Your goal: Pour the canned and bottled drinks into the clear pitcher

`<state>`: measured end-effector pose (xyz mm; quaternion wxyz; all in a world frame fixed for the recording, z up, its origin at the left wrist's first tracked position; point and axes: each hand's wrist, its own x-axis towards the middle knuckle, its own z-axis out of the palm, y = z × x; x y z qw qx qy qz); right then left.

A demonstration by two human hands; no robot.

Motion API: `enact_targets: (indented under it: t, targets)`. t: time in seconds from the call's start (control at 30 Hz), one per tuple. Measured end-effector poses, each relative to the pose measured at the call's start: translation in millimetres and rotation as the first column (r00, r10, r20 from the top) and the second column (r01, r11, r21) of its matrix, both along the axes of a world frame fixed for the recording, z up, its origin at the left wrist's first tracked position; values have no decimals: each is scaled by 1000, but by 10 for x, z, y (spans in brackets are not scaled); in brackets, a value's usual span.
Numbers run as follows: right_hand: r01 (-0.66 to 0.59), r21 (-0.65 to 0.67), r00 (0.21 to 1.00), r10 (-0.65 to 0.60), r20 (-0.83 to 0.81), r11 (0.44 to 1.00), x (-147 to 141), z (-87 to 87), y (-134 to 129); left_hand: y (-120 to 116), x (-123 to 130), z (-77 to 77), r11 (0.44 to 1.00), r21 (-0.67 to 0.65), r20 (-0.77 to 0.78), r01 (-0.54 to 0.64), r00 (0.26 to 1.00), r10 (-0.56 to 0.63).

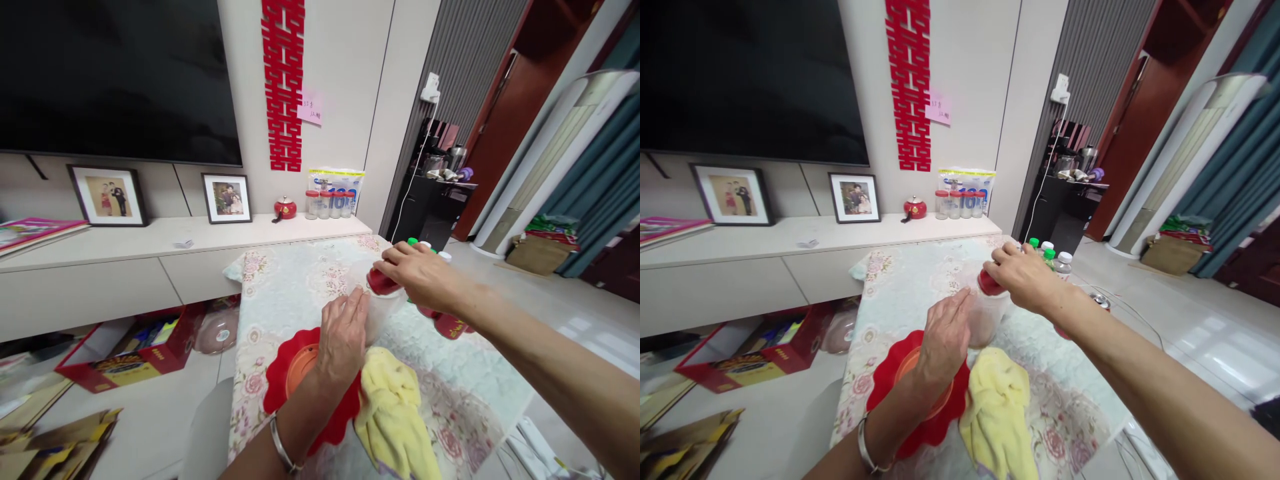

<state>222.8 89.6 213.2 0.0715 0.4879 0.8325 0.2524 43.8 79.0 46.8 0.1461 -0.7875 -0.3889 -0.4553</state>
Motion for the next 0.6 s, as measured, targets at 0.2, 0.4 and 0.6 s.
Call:
enact_targets:
  t: [0.2,0.4,0.6]
  targets:
    - [-27,9,999,27,-23,1000,-15,-6,-2,7,-3,-6,1000,0,-3,5,1000,-5]
    - [-7,-36,990,2,-139,999,35,-32,28,5,-13,4,1000,1,-13,-5,1000,5]
    - [91,-74,883,-115,-456,993,266,-63,34,14,-40,11,999,-42,-23,5,1000,-6]
